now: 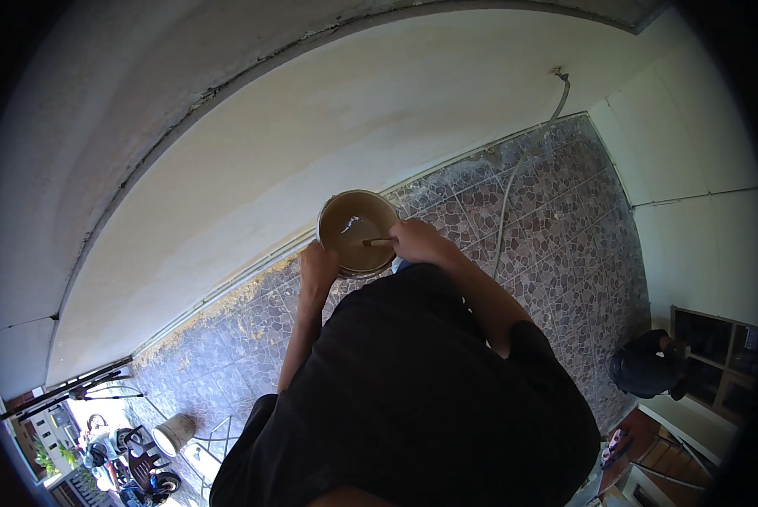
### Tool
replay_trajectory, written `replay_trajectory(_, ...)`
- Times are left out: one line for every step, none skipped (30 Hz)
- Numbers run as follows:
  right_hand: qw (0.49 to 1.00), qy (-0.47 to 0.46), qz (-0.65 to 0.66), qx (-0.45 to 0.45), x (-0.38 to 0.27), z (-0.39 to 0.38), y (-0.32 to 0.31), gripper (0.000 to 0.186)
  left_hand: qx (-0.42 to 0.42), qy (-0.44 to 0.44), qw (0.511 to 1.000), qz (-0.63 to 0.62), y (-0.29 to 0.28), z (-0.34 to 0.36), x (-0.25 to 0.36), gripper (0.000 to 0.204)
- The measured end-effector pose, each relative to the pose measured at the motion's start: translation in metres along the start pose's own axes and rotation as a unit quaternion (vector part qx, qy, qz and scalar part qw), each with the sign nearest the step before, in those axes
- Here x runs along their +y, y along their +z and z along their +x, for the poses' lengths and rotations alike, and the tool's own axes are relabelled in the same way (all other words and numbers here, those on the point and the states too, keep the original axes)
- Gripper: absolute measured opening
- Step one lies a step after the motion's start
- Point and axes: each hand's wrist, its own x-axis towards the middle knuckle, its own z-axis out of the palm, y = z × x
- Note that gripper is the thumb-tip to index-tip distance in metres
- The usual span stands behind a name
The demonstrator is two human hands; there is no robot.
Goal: The person uses a paint brush to apply paint from a bucket onto a wall.
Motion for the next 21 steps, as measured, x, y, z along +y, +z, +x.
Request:
replay_trajectory(1.000,-0.008,0.012,0.000,0.002,0.001,-0.007,0.024,-0.001,-0.009,1.000,-0.001,0.003,0.004,0.004,0.029)
replay_trajectory(1.000,-0.009,0.011,0.000,0.005,0.002,-0.010,0.024,0.000,-0.009,1.000,-0.002,0.005,0.007,0.007,0.029)
replay_trajectory(0.999,-0.023,0.032,0.024,0.008,0.003,-0.012,0.026,0.007,0.002,1.000,-0.002,0.008,0.009,0.010,0.029)
replay_trajectory(0.997,-0.036,0.054,0.048,0.012,0.004,-0.015,0.027,0.012,0.014,1.000,-0.001,0.011,0.010,0.013,0.029)
replay_trajectory(0.997,-0.037,0.053,0.047,0.017,0.006,-0.017,0.027,0.012,0.013,1.000,-0.002,0.016,0.012,0.016,0.029)
replay_trajectory(0.999,-0.032,0.027,0.008,0.023,0.009,-0.017,0.028,0.013,0.014,1.000,-0.004,0.023,0.013,0.019,0.029)
replay_trajectory(0.999,-0.030,-0.001,-0.031,0.030,0.015,-0.019,0.028,0.017,0.013,1.000,-0.006,0.027,0.016,0.022,0.028)
replay_trajectory(0.999,-0.030,-0.003,-0.032,0.041,0.019,-0.017,0.028,0.018,0.012,1.000,-0.008,0.030,0.019,0.026,0.028)
replay_trajectory(0.999,-0.047,-0.010,-0.014,0.053,0.023,-0.014,0.028,0.015,0.005,1.000,-0.016,0.032,0.022,0.029,0.030)
replay_trajectory(0.998,-0.064,-0.015,0.002,0.055,0.024,-0.016,0.029,0.012,-0.005,1.000,-0.023,0.035,0.022,0.030,0.031)
replay_trajectory(0.998,-0.065,-0.017,-0.002,0.057,0.024,-0.019,0.029,0.012,-0.009,1.000,-0.025,0.040,0.022,0.032,0.031)
replay_trajectory(0.998,-0.070,0.006,-0.004,0.059,0.023,-0.023,0.029,0.016,0.003,1.000,-0.017,0.044,0.022,0.034,0.029)
replay_trajectory(0.997,-0.075,0.030,-0.003,0.058,0.025,-0.029,0.030,0.020,0.017,1.000,-0.008,0.046,0.025,0.035,0.028)
replay_trajectory(0.997,-0.076,0.030,-0.004,0.062,0.028,-0.031,0.030,0.021,0.016,1.000,-0.008,0.047,0.028,0.036,0.028)
replay_trajectory(0.998,-0.066,0.000,-0.024,0.069,0.032,-0.034,0.030,0.019,0.020,0.999,-0.021,0.047,0.031,0.037,0.028)
replay_trajectory(0.997,-0.053,-0.028,-0.043,0.074,0.032,-0.033,0.029,0.016,0.027,0.999,-0.034,0.046,0.032,0.036,0.028)
replay_trajectory(0.997,-0.054,-0.028,-0.042,0.079,0.035,-0.029,0.029,0.017,0.027,0.999,-0.032,0.047,0.033,0.034,0.028)
replay_trajectory(0.997,-0.059,0.031,-0.027,0.084,0.037,-0.023,0.029,0.016,0.014,0.999,-0.027,0.049,0.033,0.032,0.028)
replay_trajectory(0.994,-0.066,0.087,-0.015,0.089,0.039,-0.024,0.028,0.017,-0.003,1.000,-0.025,0.050,0.034,0.034,0.029)
replay_trajectory(0.994,-0.069,0.085,-0.017,0.097,0.042,-0.028,0.028,0.020,-0.004,0.999,-0.026,0.048,0.038,0.034,0.029)
replay_trajectory(0.975,-0.035,0.209,-0.072,0.105,0.047,-0.033,0.027,0.013,-0.004,0.999,-0.039,0.045,0.044,0.033,0.030)
